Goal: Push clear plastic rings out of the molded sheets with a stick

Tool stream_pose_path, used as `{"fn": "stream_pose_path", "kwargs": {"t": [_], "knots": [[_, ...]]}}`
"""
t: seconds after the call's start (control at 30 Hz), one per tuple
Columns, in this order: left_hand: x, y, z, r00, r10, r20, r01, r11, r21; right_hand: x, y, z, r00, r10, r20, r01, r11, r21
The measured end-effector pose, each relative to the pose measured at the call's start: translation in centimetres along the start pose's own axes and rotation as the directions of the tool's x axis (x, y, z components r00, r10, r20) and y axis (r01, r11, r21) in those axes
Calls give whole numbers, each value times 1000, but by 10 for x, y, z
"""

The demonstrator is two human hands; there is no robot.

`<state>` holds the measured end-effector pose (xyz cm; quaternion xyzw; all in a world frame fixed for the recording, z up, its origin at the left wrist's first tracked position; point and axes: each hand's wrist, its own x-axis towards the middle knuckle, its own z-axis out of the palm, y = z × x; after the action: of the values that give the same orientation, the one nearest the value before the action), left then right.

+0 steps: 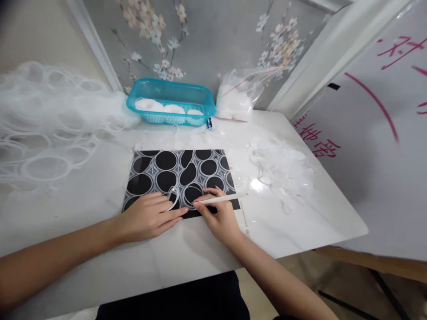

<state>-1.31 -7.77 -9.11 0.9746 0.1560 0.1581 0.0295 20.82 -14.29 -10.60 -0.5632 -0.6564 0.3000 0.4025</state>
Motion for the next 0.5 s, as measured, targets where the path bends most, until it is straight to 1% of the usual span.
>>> {"fn": "stream_pose_path", "kwargs": {"t": [0.03, 0.1, 0.27, 0.33, 0.37, 0.43, 0.5], "knots": [[0, 0, 1, 1000, -6, 23, 6, 1000, -2, 2, 0, -1, 1000, 14, 7, -14, 1000, 2], [1, 0, 3, 999, -19, 36, 19, 1000, -11, 5, 0, -4, 1000, 18, 20, -18, 1000, -7], [3, -3, 6, 999, -4, 34, 6, 999, -46, 4, 1, -5, 999, -30, 20, 31, 996, -79], [4, -2, 5, 999, -17, 36, 20, 996, -83, -1, 1, -3, 996, -89, 19, 90, 986, -142], [4, -2, 4, 999, -29, 43, 33, 994, -100, -5, 0, -1, 990, -136, 28, 139, 974, -181], [5, 0, 3, 996, -49, 72, 57, 992, -116, -13, 0, 2, 967, -243, 78, 255, 930, -263], [6, 0, 3, 991, -68, 118, 81, 991, -109, -14, 0, 1, 937, -315, 149, 348, 873, -342]]}}
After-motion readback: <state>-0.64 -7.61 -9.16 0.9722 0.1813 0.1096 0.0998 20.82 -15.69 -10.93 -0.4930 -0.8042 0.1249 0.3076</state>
